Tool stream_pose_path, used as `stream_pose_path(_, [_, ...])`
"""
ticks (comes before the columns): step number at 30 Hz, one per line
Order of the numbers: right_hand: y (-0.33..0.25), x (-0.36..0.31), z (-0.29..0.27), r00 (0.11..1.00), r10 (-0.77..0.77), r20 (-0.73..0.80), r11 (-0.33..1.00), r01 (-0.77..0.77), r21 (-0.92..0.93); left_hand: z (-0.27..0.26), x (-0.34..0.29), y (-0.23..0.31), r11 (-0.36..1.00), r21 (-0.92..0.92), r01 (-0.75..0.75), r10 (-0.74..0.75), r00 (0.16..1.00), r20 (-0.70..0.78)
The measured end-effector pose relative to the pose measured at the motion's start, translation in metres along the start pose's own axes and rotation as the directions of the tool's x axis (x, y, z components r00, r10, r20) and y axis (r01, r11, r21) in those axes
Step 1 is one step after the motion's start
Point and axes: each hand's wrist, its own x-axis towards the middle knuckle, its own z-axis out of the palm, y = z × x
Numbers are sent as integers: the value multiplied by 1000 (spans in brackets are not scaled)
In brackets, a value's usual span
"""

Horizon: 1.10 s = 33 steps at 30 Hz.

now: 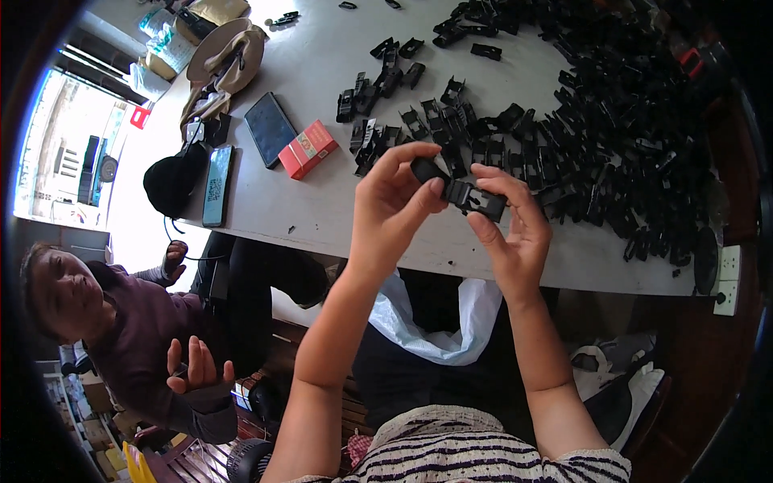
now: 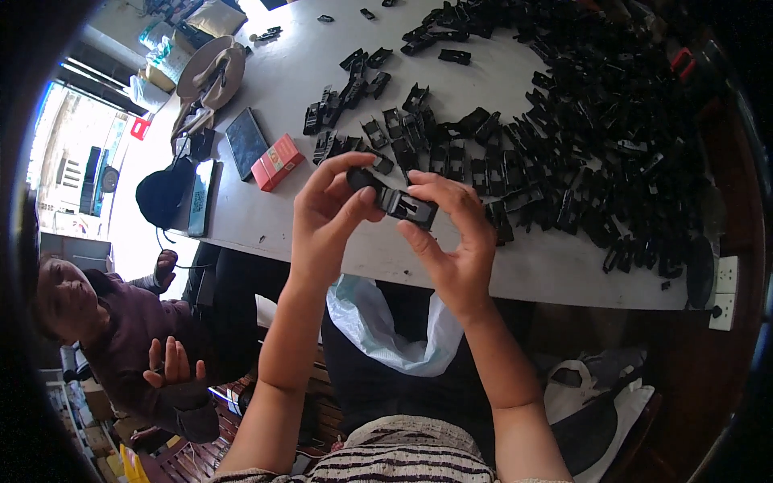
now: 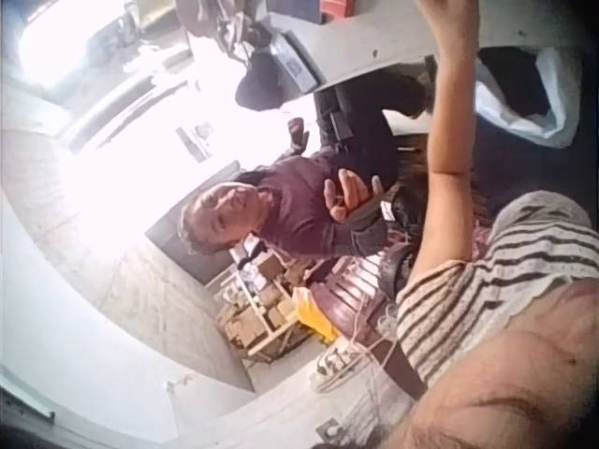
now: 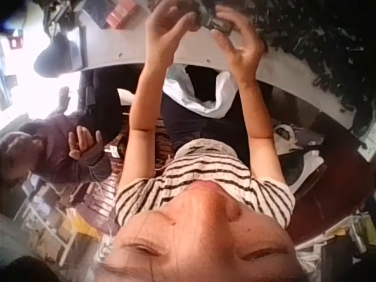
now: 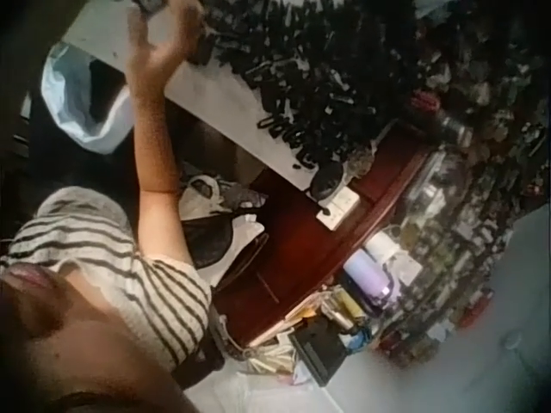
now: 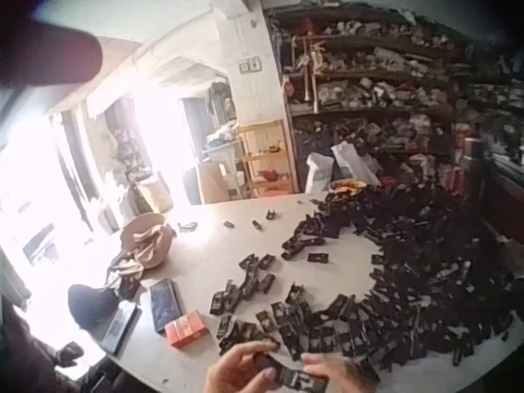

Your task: The person sorts plastic buckle components on a table, snaps the pieces together by hand to assemble them, and drops assembled buckles into a plastic bag.

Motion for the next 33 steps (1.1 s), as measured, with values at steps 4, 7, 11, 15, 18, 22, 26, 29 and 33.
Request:
stream_pose_path(4, [-15,-7,1,998,-37,60,985,46,-167,0,-27,-3,999,-6,33,-33,999,-22])
stream_pose_path(7, [-22,-21,-2,992,-35,123,973,62,-224,-3,-47,-4,985,-132,113,-121,991,-49])
stream_pose_path(11, [-20,-43,-7,930,300,213,926,-338,168,-9,-66,-7,979,-178,100,-110,993,-44])
stream_pose_path(15, [-22,-46,-6,820,435,371,817,-533,221,-13,-77,-2,974,-192,122,-129,991,-28])
stream_pose_path(18, [-16,-27,3,860,353,368,899,-421,120,-25,-69,-3,991,-111,72,-82,993,-81])
stream_pose_path(22, [15,15,25,966,151,208,925,-64,-374,-49,-22,-10,993,117,14,7,984,-179])
stream_pose_path(26, [38,21,46,980,76,185,693,81,-716,-74,52,-30,681,683,-262,344,939,18])
stream_pose_path(29, [48,17,50,978,125,168,625,54,-779,-73,104,-32,435,879,-193,395,919,6])
stream_pose_path(33, [47,18,43,987,128,95,699,-21,-715,-64,146,-39,336,931,-140,368,930,6])
